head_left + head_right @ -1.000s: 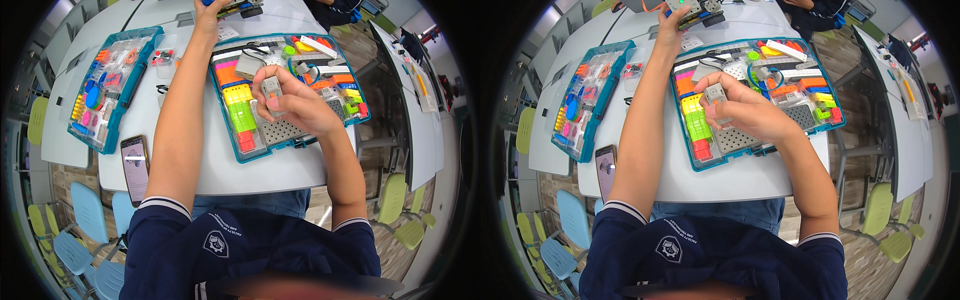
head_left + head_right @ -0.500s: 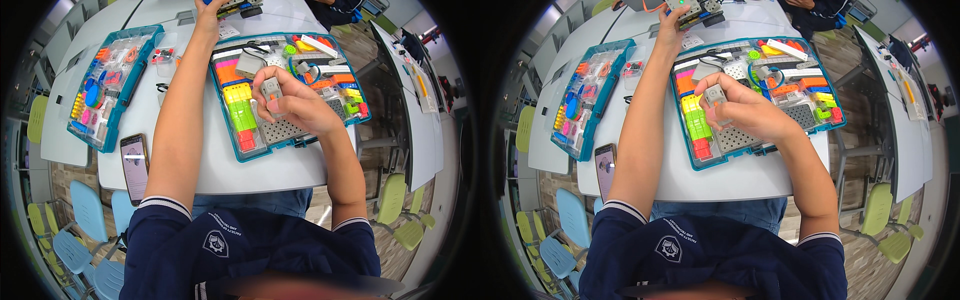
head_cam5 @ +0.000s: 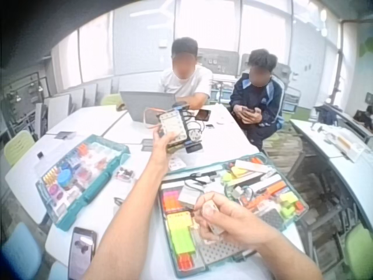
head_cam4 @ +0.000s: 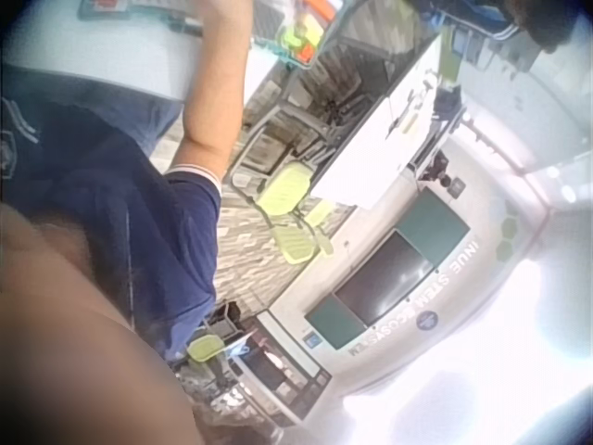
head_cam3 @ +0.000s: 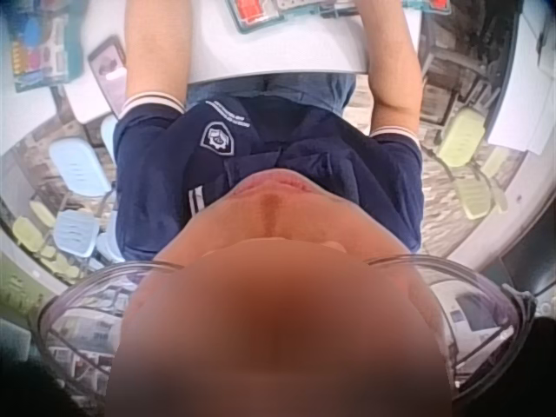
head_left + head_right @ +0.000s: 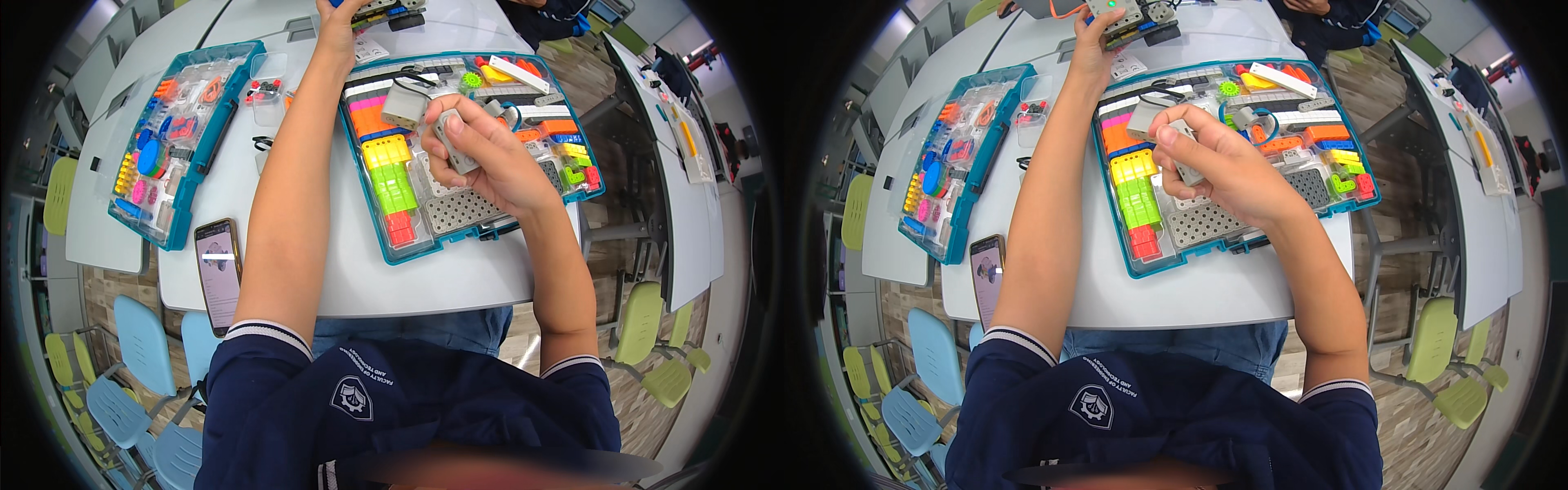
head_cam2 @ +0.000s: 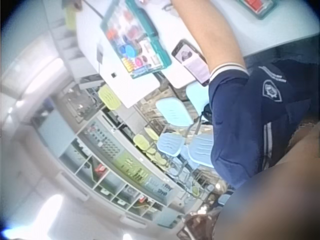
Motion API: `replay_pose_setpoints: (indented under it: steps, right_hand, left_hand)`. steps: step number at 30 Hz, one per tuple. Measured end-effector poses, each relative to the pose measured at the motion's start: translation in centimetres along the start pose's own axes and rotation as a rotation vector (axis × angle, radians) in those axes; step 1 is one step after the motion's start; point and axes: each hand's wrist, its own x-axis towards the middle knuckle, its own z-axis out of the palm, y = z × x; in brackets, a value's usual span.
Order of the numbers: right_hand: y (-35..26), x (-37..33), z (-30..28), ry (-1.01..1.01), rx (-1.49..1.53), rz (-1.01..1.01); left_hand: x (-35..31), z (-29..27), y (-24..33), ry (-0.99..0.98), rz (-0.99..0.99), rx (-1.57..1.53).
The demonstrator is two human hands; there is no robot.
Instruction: The person assembles a small educational robot from a kit, picking up and connecting various plastic components, wires, and a motor to a base. They handle multiple small parts from a teal case, attach a wheel, and connect a battery pack to the assembled unit.
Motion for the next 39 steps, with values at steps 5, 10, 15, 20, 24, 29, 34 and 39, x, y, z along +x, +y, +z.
replay_pose_setpoints:
  steps: [5,10,15,20,24,29,34,39]
  right_hand:
    - [0.0,0.0,-0.1,-0.003,-0.024,0.041]
    - [0.0,-0.1,0.0,0.003,-0.015,0.049]
    - [-0.3,0.0,0.0,-0.022,-0.135,0.037]
    - [-0.3,-0.2,0.6,0.093,-0.422,0.037]
    - [-0.4,-0.5,1.0,0.081,-0.578,-0.039]
    - [-0.3,-0.7,1.1,0.060,-0.625,-0.082]
    - [0.1,-0.4,0.5,0.082,-0.823,-0.035]
    - [0.5,-0.6,0.5,0.071,-1.204,-0.228]
  left_hand:
    - [-0.1,0.0,0.1,0.007,-0.014,0.040]
    - [-0.2,0.1,0.2,-0.004,-0.011,0.060]
    - [-0.4,0.3,0.4,-0.001,-0.008,0.065]
    - [-0.6,0.6,0.7,-0.011,-0.026,0.106]
    - [-0.7,0.8,0.8,0.000,-0.001,0.144]
    - [-0.6,0.9,0.6,-0.007,0.000,0.126]
    - [-0.5,0.8,0.5,-0.011,0.020,0.138]
    - [-0.7,0.9,0.7,-0.001,0.006,0.146]
